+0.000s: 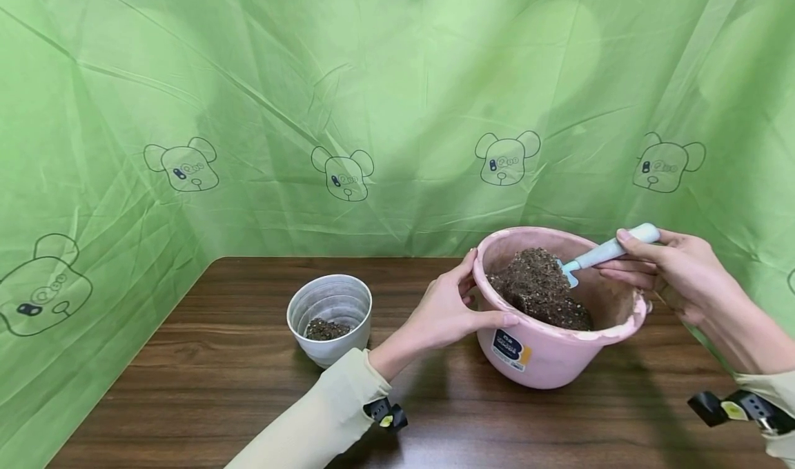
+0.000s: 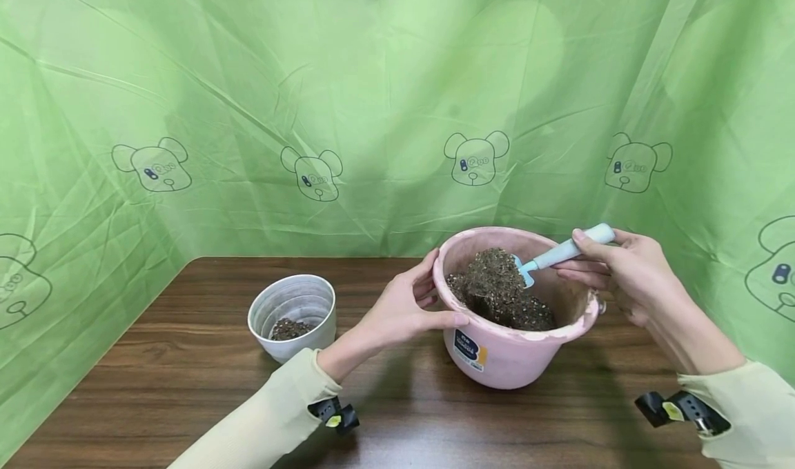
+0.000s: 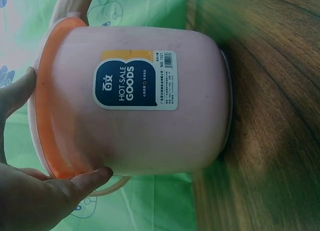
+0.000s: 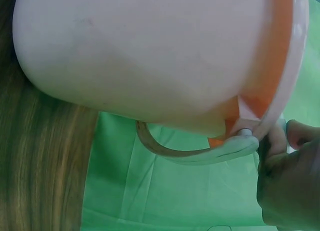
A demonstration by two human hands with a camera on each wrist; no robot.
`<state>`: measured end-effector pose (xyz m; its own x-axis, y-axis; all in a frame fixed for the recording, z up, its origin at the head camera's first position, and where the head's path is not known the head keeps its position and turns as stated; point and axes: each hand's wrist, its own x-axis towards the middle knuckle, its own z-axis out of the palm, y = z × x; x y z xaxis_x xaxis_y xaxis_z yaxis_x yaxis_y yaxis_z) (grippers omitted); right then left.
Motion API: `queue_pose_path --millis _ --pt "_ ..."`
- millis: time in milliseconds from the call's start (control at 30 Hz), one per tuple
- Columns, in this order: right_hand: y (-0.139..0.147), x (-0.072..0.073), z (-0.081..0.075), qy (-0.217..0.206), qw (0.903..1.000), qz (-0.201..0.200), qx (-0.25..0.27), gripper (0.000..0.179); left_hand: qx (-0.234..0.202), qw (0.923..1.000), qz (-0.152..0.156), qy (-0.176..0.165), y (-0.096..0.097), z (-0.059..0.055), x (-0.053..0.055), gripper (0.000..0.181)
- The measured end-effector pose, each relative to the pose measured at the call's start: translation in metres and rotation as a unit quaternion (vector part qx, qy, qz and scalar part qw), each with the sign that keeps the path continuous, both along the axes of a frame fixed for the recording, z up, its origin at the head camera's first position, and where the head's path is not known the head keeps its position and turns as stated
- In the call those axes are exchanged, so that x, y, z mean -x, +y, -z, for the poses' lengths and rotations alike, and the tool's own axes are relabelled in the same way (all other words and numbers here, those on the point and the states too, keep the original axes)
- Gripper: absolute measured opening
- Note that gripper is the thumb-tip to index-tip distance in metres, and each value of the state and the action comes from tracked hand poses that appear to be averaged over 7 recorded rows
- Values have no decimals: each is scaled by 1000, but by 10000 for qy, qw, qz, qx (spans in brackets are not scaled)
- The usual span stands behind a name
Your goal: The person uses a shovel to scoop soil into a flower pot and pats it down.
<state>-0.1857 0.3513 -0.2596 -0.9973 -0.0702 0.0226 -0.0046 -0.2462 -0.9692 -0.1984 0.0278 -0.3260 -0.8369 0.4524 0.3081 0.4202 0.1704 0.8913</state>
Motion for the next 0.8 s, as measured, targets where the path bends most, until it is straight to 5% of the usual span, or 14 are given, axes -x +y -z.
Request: queue_pose_path --millis 433,800 --pt "-2 -4 4 42 9995 184 237 11 142 9998 -97 67 -1 2 -1 116" --pt "-4 -6 8 653 9968 160 434 15 171 9997 -108 103 0 2 -1 115"
